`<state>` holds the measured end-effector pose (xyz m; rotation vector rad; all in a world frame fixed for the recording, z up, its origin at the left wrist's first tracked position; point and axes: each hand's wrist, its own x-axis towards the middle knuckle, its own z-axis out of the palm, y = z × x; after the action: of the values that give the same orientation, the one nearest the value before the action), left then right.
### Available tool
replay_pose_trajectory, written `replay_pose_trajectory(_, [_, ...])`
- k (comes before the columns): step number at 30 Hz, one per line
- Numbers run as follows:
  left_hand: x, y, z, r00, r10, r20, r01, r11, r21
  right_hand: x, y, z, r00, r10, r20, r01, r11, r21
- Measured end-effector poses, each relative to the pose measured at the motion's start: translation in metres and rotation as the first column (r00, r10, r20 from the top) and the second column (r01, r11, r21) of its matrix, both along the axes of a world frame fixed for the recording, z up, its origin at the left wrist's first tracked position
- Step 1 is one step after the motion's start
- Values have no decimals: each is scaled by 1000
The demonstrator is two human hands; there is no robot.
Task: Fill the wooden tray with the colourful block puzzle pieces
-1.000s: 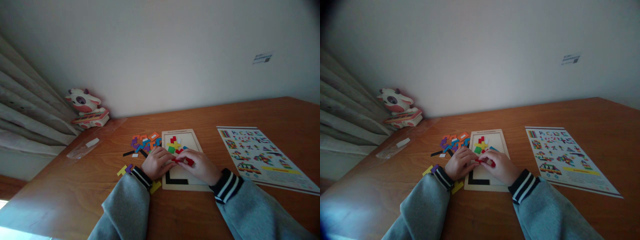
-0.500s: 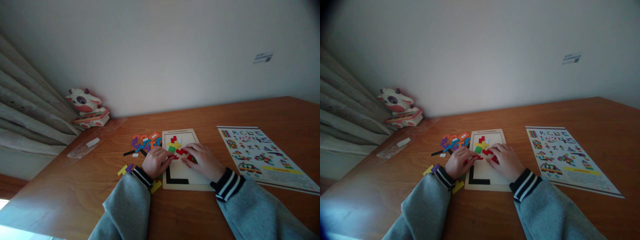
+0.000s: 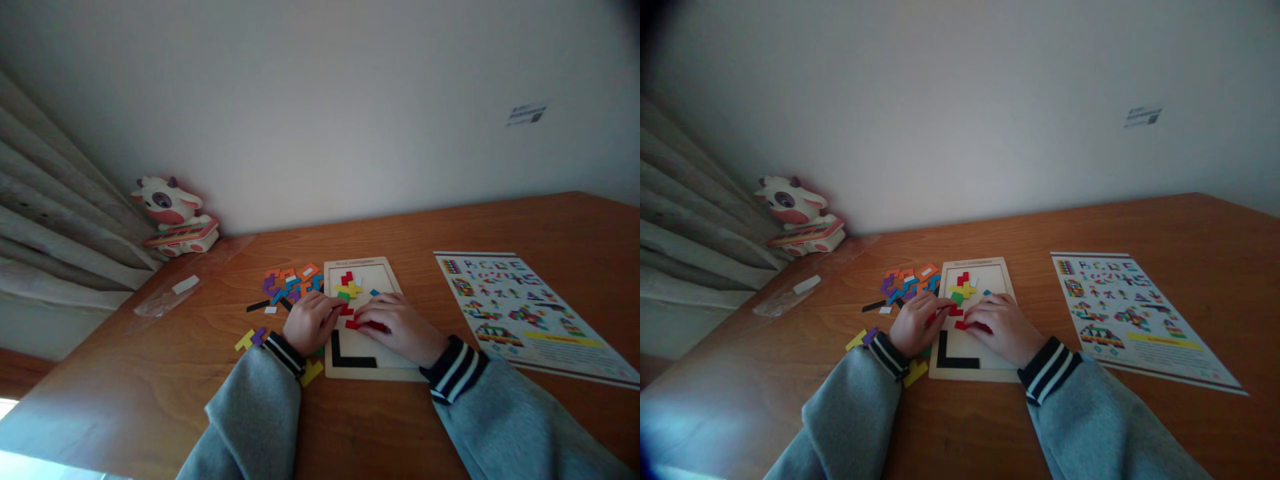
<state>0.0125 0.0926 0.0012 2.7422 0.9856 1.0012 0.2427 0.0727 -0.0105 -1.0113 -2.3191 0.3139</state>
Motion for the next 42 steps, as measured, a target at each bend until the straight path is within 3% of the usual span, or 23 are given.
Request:
replay_pose_trajectory(5, [-1, 2, -4, 999, 38, 30, -38, 999, -10, -4, -3, 1, 997, -16, -79, 12, 999, -49])
replay_pose_trajectory(11, [-1, 1, -3, 999, 31, 11, -31, 999, -19, -7, -3, -2, 982, 69, -176, -101, 978, -182])
replay_pose_trajectory(16, [0, 0, 0, 1000, 13, 10, -13, 1000, -14, -9, -7, -4, 979, 151, -137, -177, 964, -197])
replay_pose_trajectory(22, [1, -1, 2, 1000, 20, -11, -20, 1000, -21, -11, -12, 2, 994, 88, -71, -103, 962, -253])
replay_pose_trajectory(28, [2, -2, 2, 1000, 8, -18, -9, 1000, -21, -8, -7, 1, 984, 169, -56, -176, 968, -180])
replay_pose_trajectory(36, [1, -1, 2, 1000, -2, -19, 2, 1000, -23, -6, -13, 4, 991, 121, 56, -115, 988, -103])
replay_pose_trajectory(42, [0, -1, 0, 999, -4, -32, 3, 999, -38, 0, -12, 12, 983, 139, 116, -136, 990, -39])
